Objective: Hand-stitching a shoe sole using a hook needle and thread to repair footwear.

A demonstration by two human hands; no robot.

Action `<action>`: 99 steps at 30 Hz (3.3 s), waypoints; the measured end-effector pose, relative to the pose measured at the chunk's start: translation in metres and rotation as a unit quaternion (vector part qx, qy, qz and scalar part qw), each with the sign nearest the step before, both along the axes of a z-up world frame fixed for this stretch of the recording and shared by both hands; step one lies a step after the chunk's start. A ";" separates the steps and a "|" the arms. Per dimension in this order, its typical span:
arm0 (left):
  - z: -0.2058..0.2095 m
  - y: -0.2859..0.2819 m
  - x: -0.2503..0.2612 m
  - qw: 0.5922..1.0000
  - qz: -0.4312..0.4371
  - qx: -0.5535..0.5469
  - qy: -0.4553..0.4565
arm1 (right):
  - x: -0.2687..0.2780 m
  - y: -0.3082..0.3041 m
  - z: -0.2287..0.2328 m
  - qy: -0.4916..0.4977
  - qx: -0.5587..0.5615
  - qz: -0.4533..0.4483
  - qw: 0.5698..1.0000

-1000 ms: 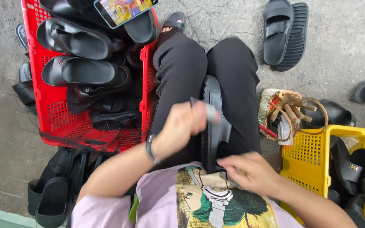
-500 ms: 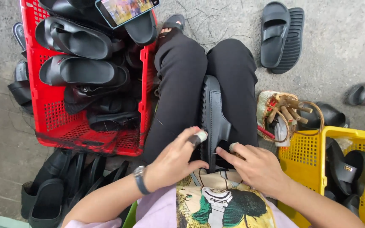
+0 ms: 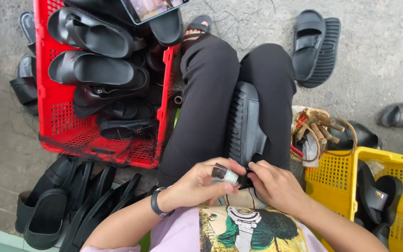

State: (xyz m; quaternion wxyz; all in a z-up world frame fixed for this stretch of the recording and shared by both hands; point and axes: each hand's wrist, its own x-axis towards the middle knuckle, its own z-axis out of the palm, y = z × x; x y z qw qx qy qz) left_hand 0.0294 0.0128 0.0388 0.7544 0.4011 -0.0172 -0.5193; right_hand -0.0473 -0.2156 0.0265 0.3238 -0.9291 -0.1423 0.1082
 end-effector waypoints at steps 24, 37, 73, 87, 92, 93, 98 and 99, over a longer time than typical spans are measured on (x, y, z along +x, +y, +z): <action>-0.018 -0.015 -0.008 0.697 0.023 0.075 -0.713 | -0.002 -0.026 0.041 0.198 0.189 -0.053 0.960; -0.009 -0.017 0.000 0.797 -0.126 0.281 -0.520 | -0.008 -0.043 0.024 0.157 0.005 -0.029 0.987; -0.027 -0.026 0.007 0.790 0.001 0.269 -0.551 | 0.017 0.000 0.003 -0.041 -0.083 0.087 0.992; -0.039 -0.021 -0.008 0.969 0.010 0.210 -0.132 | 0.015 -0.023 0.015 -0.098 -0.162 0.181 0.965; -0.014 -0.038 0.001 0.819 0.046 0.236 -0.521 | 0.008 -0.052 0.047 -0.018 -0.309 0.153 0.938; -0.013 -0.040 0.002 0.787 0.013 0.230 -0.573 | 0.000 -0.062 0.046 0.023 -0.306 0.152 0.939; -0.022 -0.033 0.001 0.722 0.047 0.134 -0.678 | 0.000 -0.037 0.017 0.000 -0.131 0.106 0.986; -0.023 -0.029 0.001 0.698 0.066 0.101 -0.706 | 0.003 -0.034 0.012 -0.007 -0.172 0.162 0.972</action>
